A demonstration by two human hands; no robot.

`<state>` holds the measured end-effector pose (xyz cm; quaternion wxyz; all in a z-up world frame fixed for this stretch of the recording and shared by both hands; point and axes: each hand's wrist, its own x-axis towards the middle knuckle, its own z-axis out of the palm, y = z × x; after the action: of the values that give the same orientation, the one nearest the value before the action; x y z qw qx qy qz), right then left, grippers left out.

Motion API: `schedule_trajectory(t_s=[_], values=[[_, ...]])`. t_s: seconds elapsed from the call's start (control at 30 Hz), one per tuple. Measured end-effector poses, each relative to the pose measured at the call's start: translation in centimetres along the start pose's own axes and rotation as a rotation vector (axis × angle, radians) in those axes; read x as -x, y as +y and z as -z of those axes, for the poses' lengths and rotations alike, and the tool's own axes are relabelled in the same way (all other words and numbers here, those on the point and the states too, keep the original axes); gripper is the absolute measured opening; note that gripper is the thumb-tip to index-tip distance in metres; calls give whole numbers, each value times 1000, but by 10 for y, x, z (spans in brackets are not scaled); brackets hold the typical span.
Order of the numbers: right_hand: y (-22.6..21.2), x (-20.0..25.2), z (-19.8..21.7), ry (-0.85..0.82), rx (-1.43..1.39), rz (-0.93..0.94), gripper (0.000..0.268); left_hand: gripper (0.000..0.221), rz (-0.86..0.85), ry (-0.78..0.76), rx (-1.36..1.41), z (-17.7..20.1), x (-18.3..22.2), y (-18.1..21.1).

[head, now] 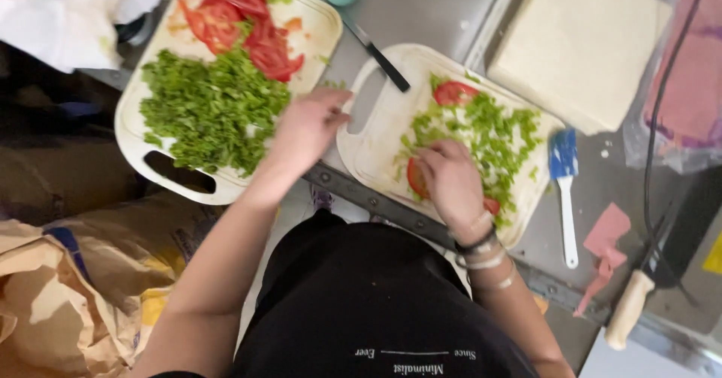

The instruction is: The person prepares sandwiches by spreading chopped lettuce on bread and placing tomato slices on top.

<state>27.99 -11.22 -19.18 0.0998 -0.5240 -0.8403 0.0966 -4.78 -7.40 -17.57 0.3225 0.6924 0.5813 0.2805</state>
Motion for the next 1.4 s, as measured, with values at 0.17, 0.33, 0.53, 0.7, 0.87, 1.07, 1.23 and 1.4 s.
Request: schedule_trajectory(t_s=[0.17,0.33,0.53,0.7,0.87,1.07,1.23,1.4], values=[[-33,-12,36,109,-100,-23,27,24,-19,122,-574,83,-22,-99],[-70,-33,31,151,-286,102,29,35,-259,-223,-690,112,-58,-103],[-95,-39,28,146,-284,54,28,35,-295,-492,-908,112,-85,-100],[-100,-32,25,152,-308,-41,28,27,-159,-502,-555,128,-101,-104],[-103,-30,28,153,-382,-111,26,31,135,-440,-211,160,-118,-87],[-125,-61,53,217,-606,-154,19,21,18,-94,130,176,-112,-56],[-138,-85,66,337,-1133,-270,43,7,164,-109,465,126,-74,68],[-123,-71,91,563,-1213,-426,46,14,4,-209,897,23,-65,102]])
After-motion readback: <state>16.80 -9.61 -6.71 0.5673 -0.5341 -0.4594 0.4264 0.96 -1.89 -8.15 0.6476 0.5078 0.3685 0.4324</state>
